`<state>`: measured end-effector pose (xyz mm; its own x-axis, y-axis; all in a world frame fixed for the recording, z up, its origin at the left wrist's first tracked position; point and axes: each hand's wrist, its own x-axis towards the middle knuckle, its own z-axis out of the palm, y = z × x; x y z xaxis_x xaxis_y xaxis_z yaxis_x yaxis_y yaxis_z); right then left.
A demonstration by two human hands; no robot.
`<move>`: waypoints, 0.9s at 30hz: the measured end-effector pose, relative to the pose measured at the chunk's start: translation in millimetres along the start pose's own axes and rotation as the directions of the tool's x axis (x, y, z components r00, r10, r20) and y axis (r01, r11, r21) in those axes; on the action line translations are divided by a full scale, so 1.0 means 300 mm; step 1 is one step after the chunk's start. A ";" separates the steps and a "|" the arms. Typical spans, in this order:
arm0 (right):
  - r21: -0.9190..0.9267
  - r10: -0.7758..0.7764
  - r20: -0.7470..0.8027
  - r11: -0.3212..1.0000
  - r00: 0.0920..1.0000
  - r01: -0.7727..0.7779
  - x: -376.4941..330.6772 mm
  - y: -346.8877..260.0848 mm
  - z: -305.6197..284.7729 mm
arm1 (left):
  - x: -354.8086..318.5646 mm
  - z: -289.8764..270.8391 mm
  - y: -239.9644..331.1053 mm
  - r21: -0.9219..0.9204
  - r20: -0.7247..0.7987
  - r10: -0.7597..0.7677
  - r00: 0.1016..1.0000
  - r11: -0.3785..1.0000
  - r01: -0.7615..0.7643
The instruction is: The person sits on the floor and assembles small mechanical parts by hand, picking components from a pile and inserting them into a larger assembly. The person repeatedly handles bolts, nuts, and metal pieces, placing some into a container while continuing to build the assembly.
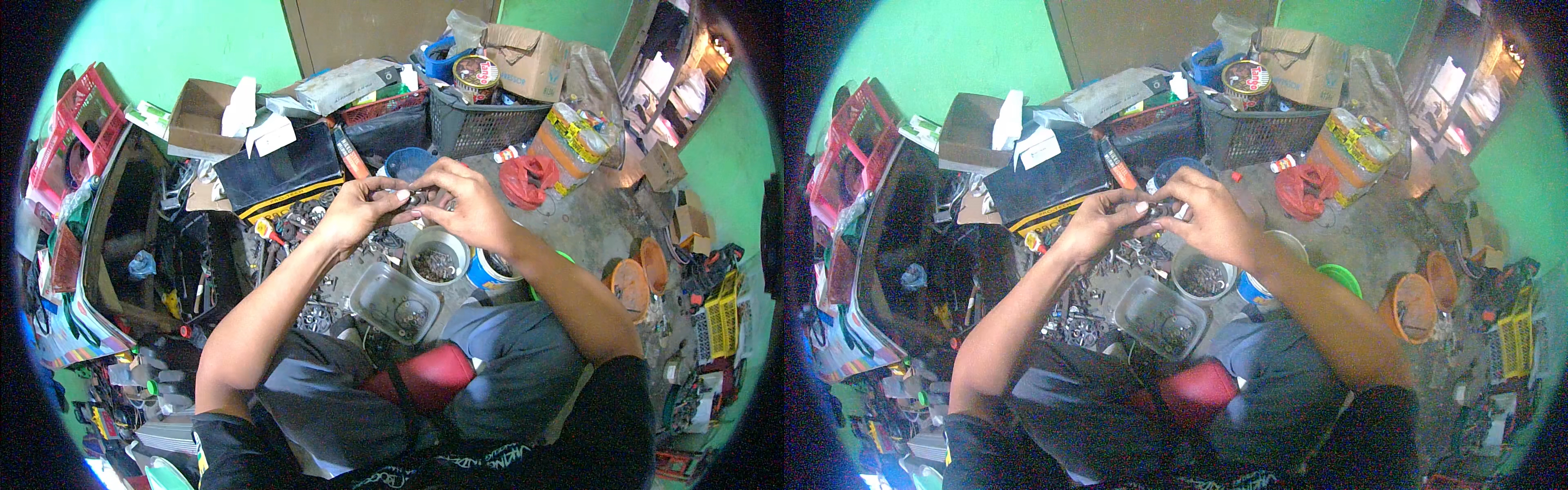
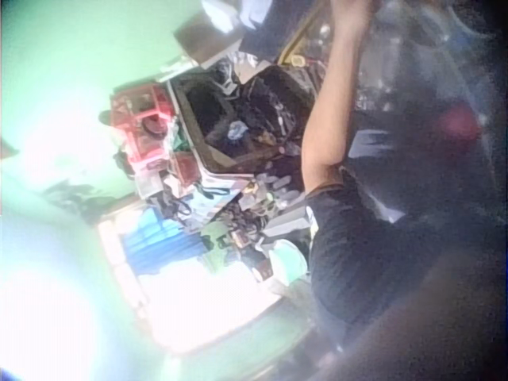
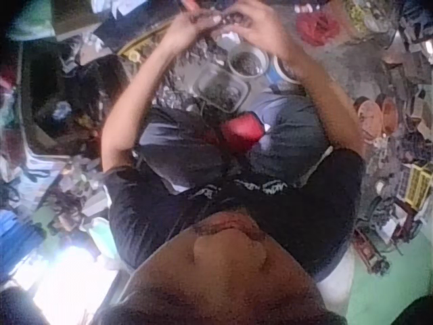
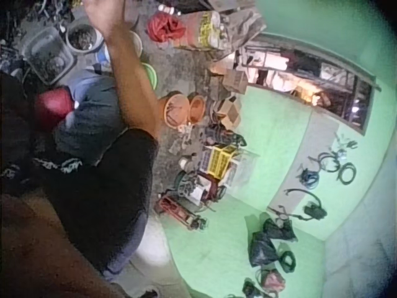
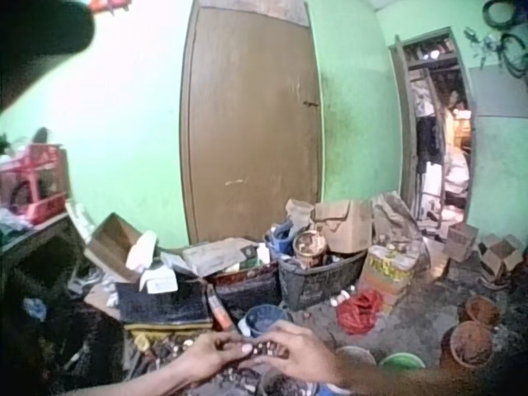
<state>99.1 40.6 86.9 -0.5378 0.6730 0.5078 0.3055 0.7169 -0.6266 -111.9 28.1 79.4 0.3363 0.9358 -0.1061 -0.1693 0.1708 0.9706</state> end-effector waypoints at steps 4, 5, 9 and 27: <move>-0.023 -0.027 -0.048 0.999 0.998 0.026 -0.001 0.003 0.005 | 0.009 -0.012 -0.011 0.070 0.024 -0.002 1.000 0.998 0.000; -0.045 -0.035 -0.059 0.998 0.998 0.032 -0.002 0.005 0.006 | 0.010 -0.010 -0.010 0.075 0.024 0.000 1.000 0.997 -0.002; -0.133 -0.112 -0.102 0.986 0.989 0.098 -0.002 -0.001 0.012 | 0.009 0.003 0.006 0.082 0.027 -0.003 1.000 0.997 0.001; -0.107 -0.086 -0.076 0.991 0.993 0.078 0.010 -0.024 0.048 | 0.009 0.020 0.013 -0.029 -0.075 -0.030 0.997 0.999 0.028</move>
<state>83.9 34.9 84.3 -0.5007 0.6208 0.6033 0.3448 0.7823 -0.5188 -106.1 29.4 84.3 0.2710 0.9507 -0.1509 -0.1868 0.2057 0.9606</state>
